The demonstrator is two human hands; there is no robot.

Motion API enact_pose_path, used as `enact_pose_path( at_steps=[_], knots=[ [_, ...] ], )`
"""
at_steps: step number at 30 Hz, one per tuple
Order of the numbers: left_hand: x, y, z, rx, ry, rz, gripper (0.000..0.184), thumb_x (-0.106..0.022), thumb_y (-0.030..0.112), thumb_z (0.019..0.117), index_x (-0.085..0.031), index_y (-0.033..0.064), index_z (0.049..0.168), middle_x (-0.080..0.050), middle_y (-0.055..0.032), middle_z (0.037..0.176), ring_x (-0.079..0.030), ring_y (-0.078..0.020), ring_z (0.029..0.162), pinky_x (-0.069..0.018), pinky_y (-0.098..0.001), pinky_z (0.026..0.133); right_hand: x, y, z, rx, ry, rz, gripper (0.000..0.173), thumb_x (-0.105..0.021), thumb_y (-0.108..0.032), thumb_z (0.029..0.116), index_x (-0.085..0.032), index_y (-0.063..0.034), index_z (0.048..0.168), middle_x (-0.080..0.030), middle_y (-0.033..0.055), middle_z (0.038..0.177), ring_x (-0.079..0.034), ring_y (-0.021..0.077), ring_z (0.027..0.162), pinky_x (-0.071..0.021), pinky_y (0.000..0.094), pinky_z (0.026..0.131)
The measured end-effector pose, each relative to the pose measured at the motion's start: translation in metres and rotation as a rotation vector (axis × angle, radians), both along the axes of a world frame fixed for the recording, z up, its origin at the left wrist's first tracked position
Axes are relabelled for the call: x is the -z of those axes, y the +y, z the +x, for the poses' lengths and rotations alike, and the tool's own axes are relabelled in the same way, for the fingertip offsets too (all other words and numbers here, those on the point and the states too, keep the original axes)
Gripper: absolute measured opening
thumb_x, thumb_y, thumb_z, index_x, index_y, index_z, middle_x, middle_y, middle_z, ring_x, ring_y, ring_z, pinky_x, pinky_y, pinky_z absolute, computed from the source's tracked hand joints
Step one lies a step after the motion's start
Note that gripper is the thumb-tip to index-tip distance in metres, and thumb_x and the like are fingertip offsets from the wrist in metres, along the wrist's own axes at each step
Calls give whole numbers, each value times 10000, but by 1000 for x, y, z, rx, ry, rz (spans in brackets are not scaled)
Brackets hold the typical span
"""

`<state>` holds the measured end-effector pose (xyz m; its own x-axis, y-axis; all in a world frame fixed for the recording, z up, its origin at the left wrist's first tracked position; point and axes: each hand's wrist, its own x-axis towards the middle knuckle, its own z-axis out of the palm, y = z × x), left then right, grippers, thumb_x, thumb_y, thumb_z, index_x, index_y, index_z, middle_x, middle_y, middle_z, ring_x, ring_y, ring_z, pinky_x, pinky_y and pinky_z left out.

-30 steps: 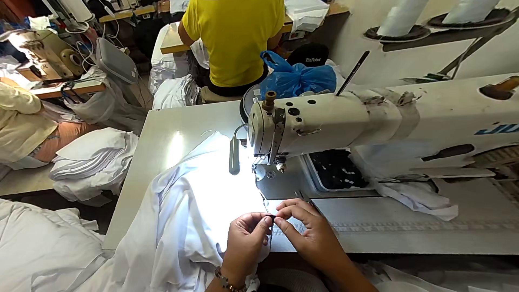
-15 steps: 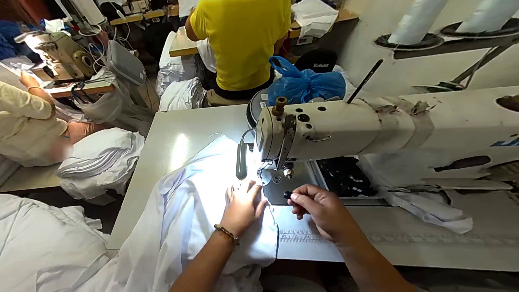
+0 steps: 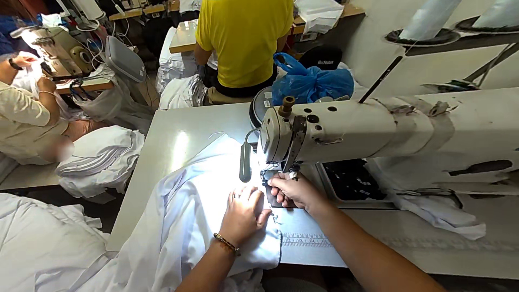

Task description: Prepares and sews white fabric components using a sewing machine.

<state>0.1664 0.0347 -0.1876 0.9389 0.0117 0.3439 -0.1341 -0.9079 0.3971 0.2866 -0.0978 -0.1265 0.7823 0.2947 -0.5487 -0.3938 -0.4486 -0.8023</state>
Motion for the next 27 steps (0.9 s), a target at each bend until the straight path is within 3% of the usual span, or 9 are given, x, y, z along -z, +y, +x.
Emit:
enact_pose_path(
  at_steps=[3, 6, 13, 15, 16, 17, 20, 23, 27],
  knots=[
    [-3, 0, 1, -17, 29, -34, 564, -706, 473, 889, -658, 120, 1326, -655, -48, 1342, -588, -250, 1282, -434, -536, 1096, -2, 7, 3, -97, -7, -125, 110, -587, -149, 1043, -581, -46, 1003, -547, 34, 581, -470, 84, 379, -396, 211, 359],
    [-5, 0, 3, -18, 69, -29, 695, -703, 486, 881, -568, 124, 1458, -590, -54, 1449, -550, -283, 1325, -414, -550, 1113, -3, 11, 4, -125, 1, -178, 126, -588, -166, 1044, -578, -42, 1023, -535, 26, 578, -467, 78, 377, -399, 210, 361],
    [-18, 5, 7, 29, 240, 54, 655, -608, 555, 935, -582, 150, 1449, -502, -4, 1547, -461, -275, 1404, -372, -553, 1116, 4, 13, 4, -171, -69, -280, 184, -613, -215, 1038, -591, -31, 1043, -558, 52, 595, -496, 104, 395, -428, 236, 388],
    [-18, 6, 8, 41, 231, 68, 656, -608, 564, 929, -594, 145, 1434, -496, -3, 1554, -466, -272, 1402, -373, -554, 1112, 9, 9, -3, -238, -286, -334, 184, -642, -185, 1010, -640, -2, 1010, -610, 89, 666, -567, 154, 497, -499, 317, 495],
    [-18, 7, 8, 49, 223, 69, 652, -615, 563, 927, -602, 142, 1424, -498, -2, 1553, -470, -270, 1400, -373, -558, 1112, 15, 5, -10, -242, -456, -319, 159, -674, -143, 965, -674, 14, 984, -632, 129, 721, -605, 227, 599, -522, 426, 588],
    [-17, 7, 9, 55, 213, 69, 650, -620, 561, 925, -608, 139, 1418, -499, 1, 1553, -472, -266, 1401, -376, -564, 1111, 20, 0, -20, -246, -633, -289, 152, -708, -125, 932, -692, 9, 1001, -653, 154, 778, -634, 289, 684, -527, 509, 652],
    [-15, 8, 8, 62, 176, 98, 630, -616, 545, 922, -625, 137, 1402, -510, 4, 1548, -459, -249, 1425, -376, -581, 1101, 35, -11, -40, -283, -1032, -272, 263, -752, -157, 909, -742, -65, 1155, -698, 146, 962, -673, 342, 911, -543, 570, 802],
    [-14, 9, 8, 57, 145, 147, 615, -593, 557, 919, -633, 177, 1400, -543, 26, 1519, -458, -234, 1430, -343, -607, 1109, 51, -17, -45, -331, -1193, -332, 277, -697, -197, 944, -762, -117, 1201, -666, 149, 1018, -618, 385, 1007, -494, 580, 792],
    [-14, 14, 6, 104, 158, 125, 645, -569, 556, 956, -585, 153, 1459, -532, -15, 1535, -433, -262, 1468, -195, -733, 1166, 48, -20, -51, -406, -1234, -504, 329, -642, -289, 997, -722, -152, 1286, -661, 145, 1075, -605, 410, 1031, -455, 625, 803]
  ],
)
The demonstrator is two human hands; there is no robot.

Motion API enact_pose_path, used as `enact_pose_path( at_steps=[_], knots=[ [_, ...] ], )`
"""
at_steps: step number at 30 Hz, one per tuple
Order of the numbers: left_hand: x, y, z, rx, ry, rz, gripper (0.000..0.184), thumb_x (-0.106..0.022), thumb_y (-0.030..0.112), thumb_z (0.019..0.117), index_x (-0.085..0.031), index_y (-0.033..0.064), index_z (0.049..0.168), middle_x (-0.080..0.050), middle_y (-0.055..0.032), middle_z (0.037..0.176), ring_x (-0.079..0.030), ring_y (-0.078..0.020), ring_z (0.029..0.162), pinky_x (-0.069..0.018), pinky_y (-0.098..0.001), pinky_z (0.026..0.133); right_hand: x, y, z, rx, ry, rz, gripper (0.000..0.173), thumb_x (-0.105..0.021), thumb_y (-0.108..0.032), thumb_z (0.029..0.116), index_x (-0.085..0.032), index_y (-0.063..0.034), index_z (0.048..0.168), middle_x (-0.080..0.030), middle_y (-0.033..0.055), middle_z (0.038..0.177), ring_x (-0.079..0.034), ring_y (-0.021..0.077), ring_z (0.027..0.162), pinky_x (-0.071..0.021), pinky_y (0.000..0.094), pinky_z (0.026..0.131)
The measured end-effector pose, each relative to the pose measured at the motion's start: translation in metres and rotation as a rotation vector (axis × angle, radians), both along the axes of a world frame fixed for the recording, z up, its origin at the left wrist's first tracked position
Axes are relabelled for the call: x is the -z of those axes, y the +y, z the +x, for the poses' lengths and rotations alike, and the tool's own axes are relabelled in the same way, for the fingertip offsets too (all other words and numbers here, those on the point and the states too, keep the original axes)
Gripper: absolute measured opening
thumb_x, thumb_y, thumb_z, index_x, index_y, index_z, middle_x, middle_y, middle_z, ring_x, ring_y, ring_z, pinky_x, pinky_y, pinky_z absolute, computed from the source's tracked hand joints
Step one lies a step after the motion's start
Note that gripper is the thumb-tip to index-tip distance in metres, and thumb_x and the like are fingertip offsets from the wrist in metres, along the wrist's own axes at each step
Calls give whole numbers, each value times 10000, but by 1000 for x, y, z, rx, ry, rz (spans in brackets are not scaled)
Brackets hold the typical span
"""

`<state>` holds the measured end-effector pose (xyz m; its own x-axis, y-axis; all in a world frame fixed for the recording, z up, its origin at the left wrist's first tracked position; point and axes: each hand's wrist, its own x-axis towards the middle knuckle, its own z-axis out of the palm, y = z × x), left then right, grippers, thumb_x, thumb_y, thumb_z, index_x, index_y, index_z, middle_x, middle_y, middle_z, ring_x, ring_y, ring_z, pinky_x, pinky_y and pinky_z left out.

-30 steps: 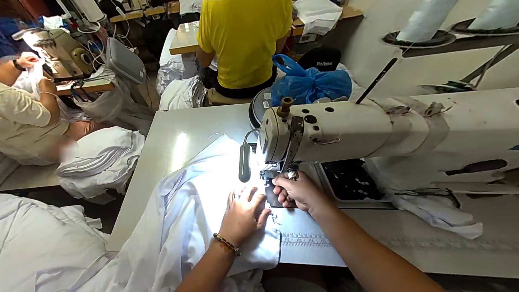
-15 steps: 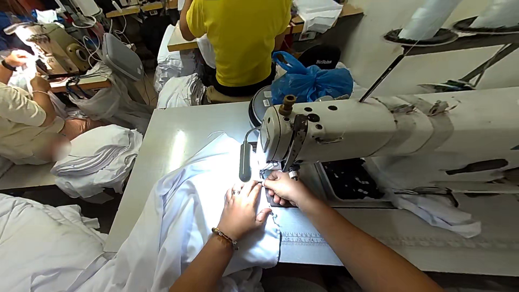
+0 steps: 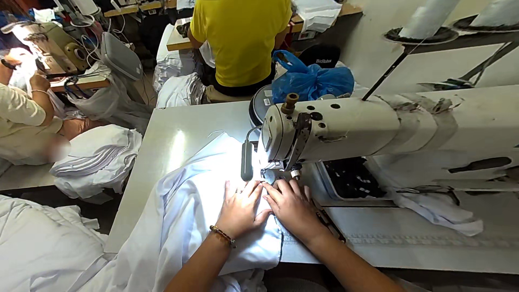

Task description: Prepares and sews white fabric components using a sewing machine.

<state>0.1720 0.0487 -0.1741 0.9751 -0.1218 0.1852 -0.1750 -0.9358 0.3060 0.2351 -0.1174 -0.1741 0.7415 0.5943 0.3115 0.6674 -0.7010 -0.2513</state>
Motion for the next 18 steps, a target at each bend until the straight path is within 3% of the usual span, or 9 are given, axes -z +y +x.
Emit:
enact_pose_path(
  at_steps=[4, 11, 18],
  knots=[
    [2, 5, 0, 17, 48, 6, 669, -490, 593, 990, -531, 173, 1509, -479, 8, 1583, -384, -245, 1500, -200, -688, 1189, -4, 3, -2, 19, -21, -48, 323, -657, -274, 994, -718, -138, 1281, -665, 164, 1088, -613, 416, 1026, -448, 623, 800],
    [1, 10, 3, 25, 34, -44, 663, -541, 572, 971, -544, 171, 1498, -503, 15, 1565, -399, -238, 1490, -182, -682, 1198, -7, 7, -2, 44, 21, -24, 336, -666, -256, 990, -708, -136, 1301, -666, 170, 1089, -606, 439, 1046, -431, 675, 831],
    [-9, 20, 25, 15, 167, -32, 707, -480, 613, 993, -459, 191, 1561, -436, 6, 1614, -305, -237, 1541, -105, -665, 1230, -1, 2, 0, 71, 23, 64, 356, -600, -301, 998, -716, -137, 1293, -679, 167, 1093, -614, 428, 1055, -395, 701, 881]
  ],
)
